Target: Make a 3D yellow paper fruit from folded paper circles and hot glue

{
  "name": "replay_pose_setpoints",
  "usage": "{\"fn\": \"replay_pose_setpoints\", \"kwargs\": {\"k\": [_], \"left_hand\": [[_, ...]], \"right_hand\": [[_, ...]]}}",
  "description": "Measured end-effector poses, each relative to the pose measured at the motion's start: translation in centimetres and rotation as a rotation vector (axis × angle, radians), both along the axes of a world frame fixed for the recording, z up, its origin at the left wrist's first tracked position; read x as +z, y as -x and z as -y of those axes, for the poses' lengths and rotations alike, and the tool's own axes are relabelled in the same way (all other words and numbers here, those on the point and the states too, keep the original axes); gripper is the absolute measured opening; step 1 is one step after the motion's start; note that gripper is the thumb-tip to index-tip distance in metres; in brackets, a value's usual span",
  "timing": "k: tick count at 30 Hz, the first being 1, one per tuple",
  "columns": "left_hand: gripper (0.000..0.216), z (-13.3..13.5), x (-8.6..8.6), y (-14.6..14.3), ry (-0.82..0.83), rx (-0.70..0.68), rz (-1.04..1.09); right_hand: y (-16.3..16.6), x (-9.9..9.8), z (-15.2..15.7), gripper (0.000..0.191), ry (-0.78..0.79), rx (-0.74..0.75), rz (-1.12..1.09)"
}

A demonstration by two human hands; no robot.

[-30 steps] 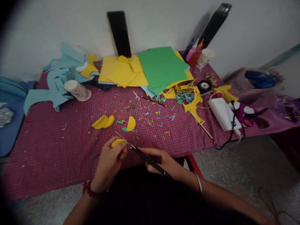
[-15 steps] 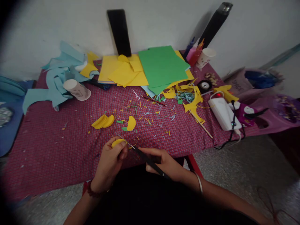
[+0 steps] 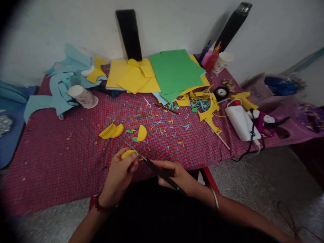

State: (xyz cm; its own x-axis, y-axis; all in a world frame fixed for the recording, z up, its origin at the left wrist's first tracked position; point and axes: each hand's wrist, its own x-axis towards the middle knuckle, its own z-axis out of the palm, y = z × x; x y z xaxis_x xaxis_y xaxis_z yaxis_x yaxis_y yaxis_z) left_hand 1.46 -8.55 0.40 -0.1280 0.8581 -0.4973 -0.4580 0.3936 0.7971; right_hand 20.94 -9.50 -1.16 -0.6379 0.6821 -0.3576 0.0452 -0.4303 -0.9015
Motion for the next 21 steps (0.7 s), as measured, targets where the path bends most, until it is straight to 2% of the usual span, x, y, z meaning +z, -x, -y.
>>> {"fn": "replay_pose_setpoints", "kwargs": {"k": [8, 21], "left_hand": [[0.015, 0.0, 0.1, 0.3, 0.008, -0.047, 0.008], [0.015, -0.3, 0.2, 0.8, 0.069, -0.146, -0.048]], "right_hand": [[-0.3, -0.3, 0.2, 0.06, -0.041, -0.015, -0.023], [-1.6, 0.7, -0.4, 0.055, 0.034, 0.023, 0.04]]}}
